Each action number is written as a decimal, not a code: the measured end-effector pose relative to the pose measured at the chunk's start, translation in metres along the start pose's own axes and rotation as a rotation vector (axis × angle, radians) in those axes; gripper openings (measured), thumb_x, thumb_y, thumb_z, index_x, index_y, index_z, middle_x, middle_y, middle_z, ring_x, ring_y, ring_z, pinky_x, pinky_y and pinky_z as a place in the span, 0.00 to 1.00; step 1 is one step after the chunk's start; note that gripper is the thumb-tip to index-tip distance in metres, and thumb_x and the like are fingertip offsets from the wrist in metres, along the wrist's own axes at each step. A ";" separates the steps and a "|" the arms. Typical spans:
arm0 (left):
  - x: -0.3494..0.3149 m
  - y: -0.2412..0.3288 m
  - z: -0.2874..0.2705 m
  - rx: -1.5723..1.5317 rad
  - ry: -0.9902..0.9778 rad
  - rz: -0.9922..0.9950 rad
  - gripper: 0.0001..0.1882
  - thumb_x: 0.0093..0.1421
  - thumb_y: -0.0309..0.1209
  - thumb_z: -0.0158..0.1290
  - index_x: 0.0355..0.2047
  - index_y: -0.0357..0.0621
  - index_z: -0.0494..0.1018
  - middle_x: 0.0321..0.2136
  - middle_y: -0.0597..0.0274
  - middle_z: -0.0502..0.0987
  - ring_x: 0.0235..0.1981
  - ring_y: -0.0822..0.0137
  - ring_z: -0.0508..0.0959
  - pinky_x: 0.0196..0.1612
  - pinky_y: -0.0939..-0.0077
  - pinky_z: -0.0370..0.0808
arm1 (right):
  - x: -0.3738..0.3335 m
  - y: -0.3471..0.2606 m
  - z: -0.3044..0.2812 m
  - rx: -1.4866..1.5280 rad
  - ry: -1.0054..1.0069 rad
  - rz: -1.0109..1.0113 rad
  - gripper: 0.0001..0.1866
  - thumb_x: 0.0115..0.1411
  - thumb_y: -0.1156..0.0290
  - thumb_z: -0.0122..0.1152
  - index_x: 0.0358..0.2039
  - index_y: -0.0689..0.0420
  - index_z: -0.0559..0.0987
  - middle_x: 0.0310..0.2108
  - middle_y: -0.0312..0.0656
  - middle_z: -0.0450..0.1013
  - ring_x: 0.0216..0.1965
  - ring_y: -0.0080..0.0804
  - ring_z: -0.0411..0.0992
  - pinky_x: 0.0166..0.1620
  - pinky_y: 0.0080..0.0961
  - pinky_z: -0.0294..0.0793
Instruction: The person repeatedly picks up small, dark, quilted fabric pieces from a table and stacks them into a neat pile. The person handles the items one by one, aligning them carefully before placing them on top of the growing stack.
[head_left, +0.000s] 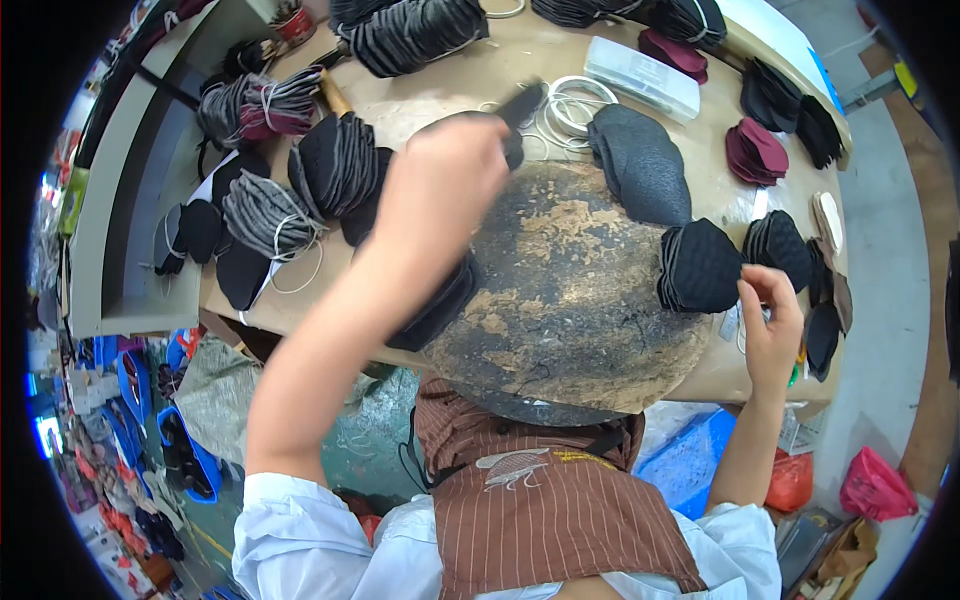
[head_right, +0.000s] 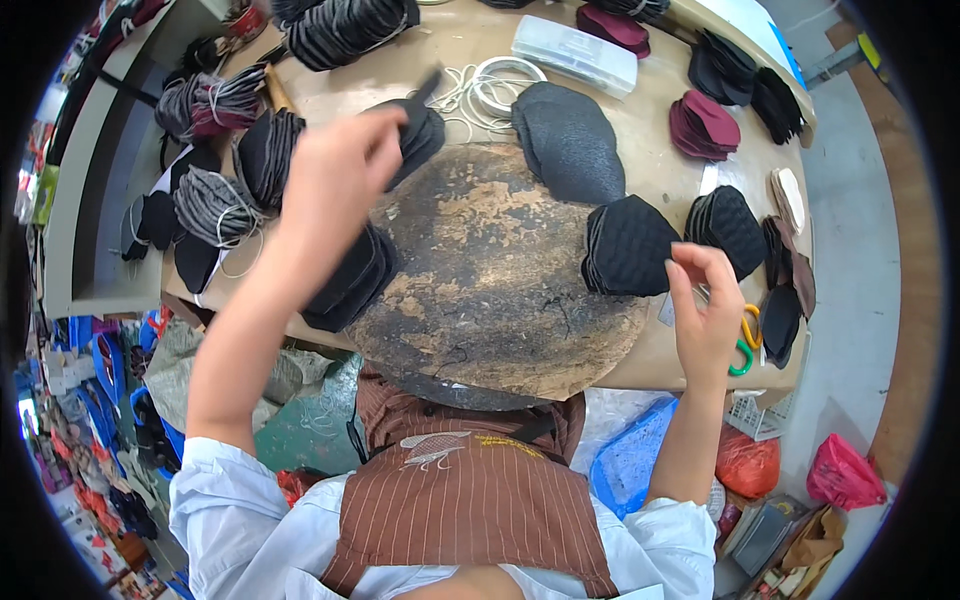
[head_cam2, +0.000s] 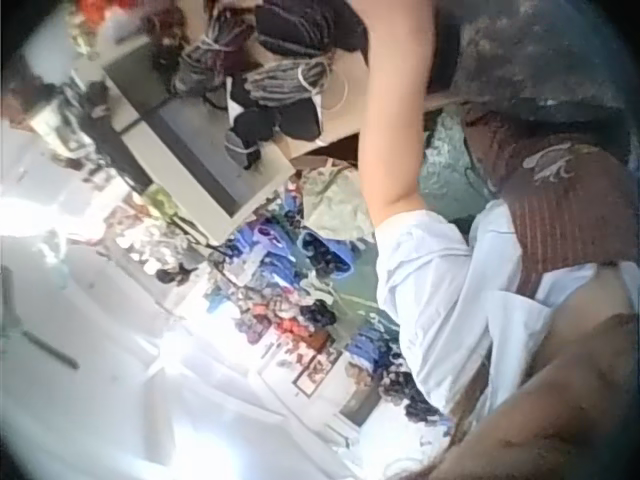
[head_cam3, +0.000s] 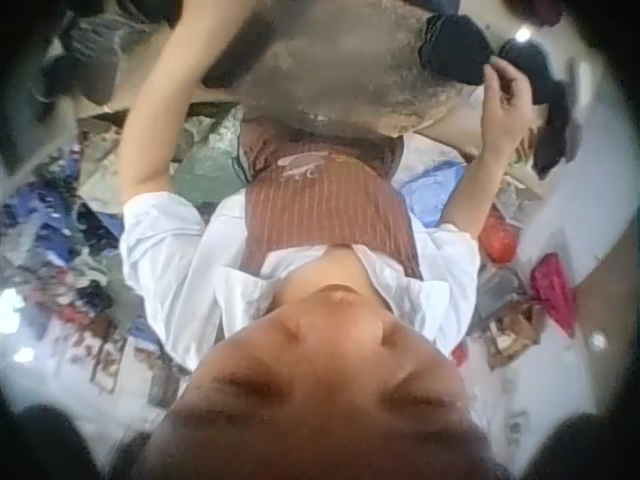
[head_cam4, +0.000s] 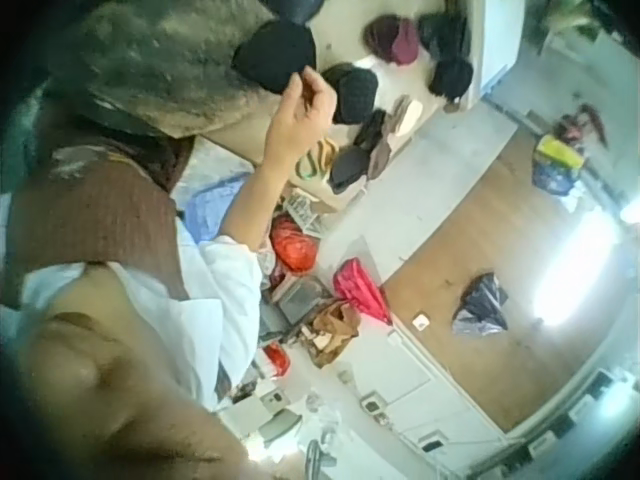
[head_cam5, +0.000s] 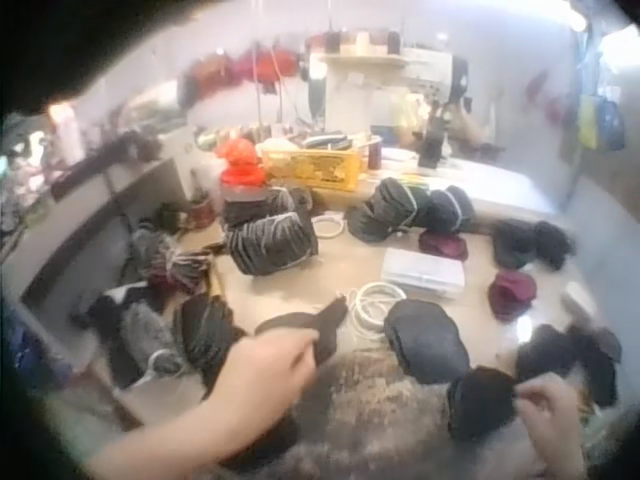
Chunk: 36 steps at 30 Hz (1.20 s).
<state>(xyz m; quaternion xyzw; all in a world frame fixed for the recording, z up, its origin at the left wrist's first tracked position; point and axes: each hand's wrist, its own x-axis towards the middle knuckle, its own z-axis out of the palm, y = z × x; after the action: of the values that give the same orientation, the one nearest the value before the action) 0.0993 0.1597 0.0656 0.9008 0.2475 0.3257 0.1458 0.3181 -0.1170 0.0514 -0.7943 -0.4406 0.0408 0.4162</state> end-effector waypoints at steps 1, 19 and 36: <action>-0.024 0.017 -0.001 0.038 -0.069 0.105 0.14 0.51 0.24 0.52 0.38 0.34 0.76 0.35 0.46 0.79 0.36 0.53 0.80 0.41 0.66 0.77 | 0.007 -0.003 0.003 -0.101 -0.023 -0.046 0.11 0.55 0.78 0.61 0.40 0.65 0.76 0.35 0.42 0.72 0.37 0.29 0.71 0.42 0.23 0.69; -0.212 0.089 0.003 -0.180 -0.363 -0.019 0.30 0.47 0.35 0.64 0.53 0.48 0.72 0.59 0.33 0.58 0.59 0.40 0.63 0.58 0.43 0.60 | 0.007 -0.025 0.012 -0.243 0.013 -0.066 0.15 0.53 0.79 0.65 0.41 0.64 0.74 0.30 0.38 0.70 0.32 0.28 0.71 0.39 0.21 0.70; -0.229 0.074 0.012 -0.145 -0.257 -0.021 0.28 0.43 0.35 0.66 0.47 0.50 0.71 0.57 0.36 0.61 0.63 0.51 0.59 0.63 0.51 0.47 | -0.028 -0.058 0.099 0.300 -0.558 0.297 0.10 0.54 0.74 0.66 0.36 0.64 0.78 0.29 0.39 0.77 0.33 0.17 0.71 0.38 0.19 0.72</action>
<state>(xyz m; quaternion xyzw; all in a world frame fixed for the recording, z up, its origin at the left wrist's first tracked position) -0.0188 -0.0274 -0.0301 0.9196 0.2119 0.2230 0.2444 0.2200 -0.0602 0.0195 -0.7378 -0.4062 0.3809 0.3814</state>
